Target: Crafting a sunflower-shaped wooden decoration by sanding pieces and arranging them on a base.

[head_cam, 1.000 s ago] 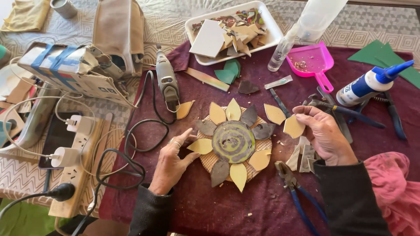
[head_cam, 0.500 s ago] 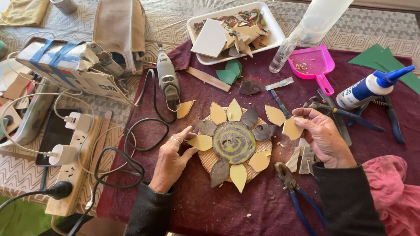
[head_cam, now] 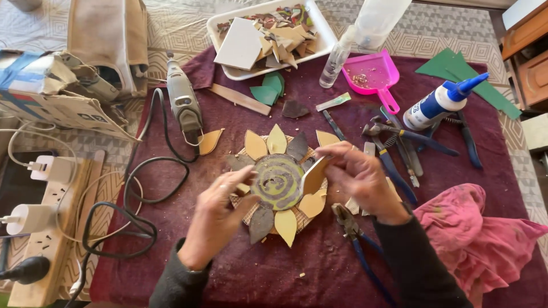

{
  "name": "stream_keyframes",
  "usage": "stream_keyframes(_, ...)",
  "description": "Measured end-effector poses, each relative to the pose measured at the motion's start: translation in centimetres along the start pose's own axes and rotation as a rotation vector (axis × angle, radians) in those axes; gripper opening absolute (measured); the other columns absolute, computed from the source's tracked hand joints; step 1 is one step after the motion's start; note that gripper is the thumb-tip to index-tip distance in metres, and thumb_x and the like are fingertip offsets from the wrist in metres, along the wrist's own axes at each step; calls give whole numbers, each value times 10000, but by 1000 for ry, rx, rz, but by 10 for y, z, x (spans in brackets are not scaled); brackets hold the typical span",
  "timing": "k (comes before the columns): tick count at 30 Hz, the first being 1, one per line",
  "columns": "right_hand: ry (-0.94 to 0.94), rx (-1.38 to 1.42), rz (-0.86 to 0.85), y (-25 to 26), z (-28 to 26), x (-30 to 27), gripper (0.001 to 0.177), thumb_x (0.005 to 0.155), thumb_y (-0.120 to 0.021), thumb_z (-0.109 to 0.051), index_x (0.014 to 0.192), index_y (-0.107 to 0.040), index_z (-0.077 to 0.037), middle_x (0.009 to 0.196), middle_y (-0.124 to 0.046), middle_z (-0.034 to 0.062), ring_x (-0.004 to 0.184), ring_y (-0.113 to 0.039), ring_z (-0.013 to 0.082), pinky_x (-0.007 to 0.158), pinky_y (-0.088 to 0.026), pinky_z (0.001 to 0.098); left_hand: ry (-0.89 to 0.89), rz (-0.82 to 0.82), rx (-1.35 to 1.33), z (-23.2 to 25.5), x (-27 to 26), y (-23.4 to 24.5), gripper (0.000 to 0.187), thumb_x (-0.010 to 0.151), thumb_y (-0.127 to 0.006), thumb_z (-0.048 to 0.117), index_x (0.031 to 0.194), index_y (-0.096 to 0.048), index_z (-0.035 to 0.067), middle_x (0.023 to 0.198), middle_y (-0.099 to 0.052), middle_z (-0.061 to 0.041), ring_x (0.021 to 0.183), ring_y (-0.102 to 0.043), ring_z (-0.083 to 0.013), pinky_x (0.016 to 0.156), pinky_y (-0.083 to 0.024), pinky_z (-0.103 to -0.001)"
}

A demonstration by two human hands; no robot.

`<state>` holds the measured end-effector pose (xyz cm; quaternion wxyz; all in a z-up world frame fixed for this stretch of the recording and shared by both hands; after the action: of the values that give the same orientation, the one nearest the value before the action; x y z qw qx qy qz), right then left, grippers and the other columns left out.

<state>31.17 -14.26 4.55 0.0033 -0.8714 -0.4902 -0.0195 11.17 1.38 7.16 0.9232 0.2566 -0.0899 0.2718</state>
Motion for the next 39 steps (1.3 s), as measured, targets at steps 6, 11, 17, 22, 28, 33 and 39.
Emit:
stream_keyframes(6, 74, 14, -116, -39, -3, -17, 500, 915, -707, 68, 1382, -550, -20, 1092, -711, 89, 1029, -724, 144, 899, -619, 282, -104, -153, 87, 57, 29, -54, 688, 830, -840, 85, 1450, -546, 39, 1027, -737, -113, 925, -708, -219, 796, -573, -342)
stream_keyframes(11, 192, 13, -60, -29, -17, -16, 456, 944, -708, 24, 1363, -532, -12, 1127, -731, 121, 1046, -734, 171, 932, -629, 319, -9, 57, 23, 49, 14, -19, 535, 858, -771, 30, 1379, -656, 69, 1024, -734, -86, 853, -721, -140, 760, -602, -266)
stream_keyframes(17, 195, -96, 38, 3, -36, -13, 309, 971, -678, -4, 1271, -606, 16, 1084, -744, 133, 981, -747, 179, 881, -634, 319, 322, 463, -334, -43, -60, 51, 263, 947, -738, 1, 1210, -745, 3, 984, -737, -35, 880, -659, -89, 773, -549, -220)
stream_keyframes(22, 186, -204, 285, 44, -64, -26, 229, 1004, -667, -13, 1228, -644, 27, 1031, -747, 117, 922, -742, 164, 810, -610, 289, 447, 635, -540, -88, -105, 54, 219, 964, -698, 1, 1173, -715, -62, 1020, -733, -62, 905, -680, -102, 803, -551, -213)
stream_keyframes(28, 199, -508, 204, 13, -61, -35, 262, 945, -715, -47, 1200, -671, -8, 1003, -761, 93, 875, -736, 145, 741, -613, 283, 646, 680, -697, -113, -131, 33, 187, 904, -695, -15, 1083, -690, -70, 956, -752, -149, 807, -760, -223, 752, -635, -301)
stream_keyframes(33, 198, -876, -14, -28, -28, -46, 334, 803, -812, -70, 1119, -706, -75, 964, -757, 76, 757, -750, 166, 637, -565, 309, 729, 606, -775, -114, -129, 20, 166, 913, -695, -1, 1062, -691, -75, 944, -762, -160, 822, -774, -226, 731, -626, -290)
stream_keyframes(39, 222, -694, -31, -23, -24, -45, 371, 816, -766, -19, 1176, -695, -70, 1029, -758, 45, 864, -748, 160, 740, -585, 300, 770, 531, -788, -115, -129, 9, 140, 914, -705, 11, 1024, -684, -74, 916, -770, -166, 804, -775, -226, 733, -642, -295)
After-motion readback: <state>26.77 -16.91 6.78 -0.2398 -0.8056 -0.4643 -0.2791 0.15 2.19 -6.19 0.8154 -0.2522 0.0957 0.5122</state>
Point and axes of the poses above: each hand's wrist, its own x-axis towards the middle knuckle, its own y-axis out of the back of the hand, z = x × y, the point moved 10 cm from there along x, towards the middle knuckle
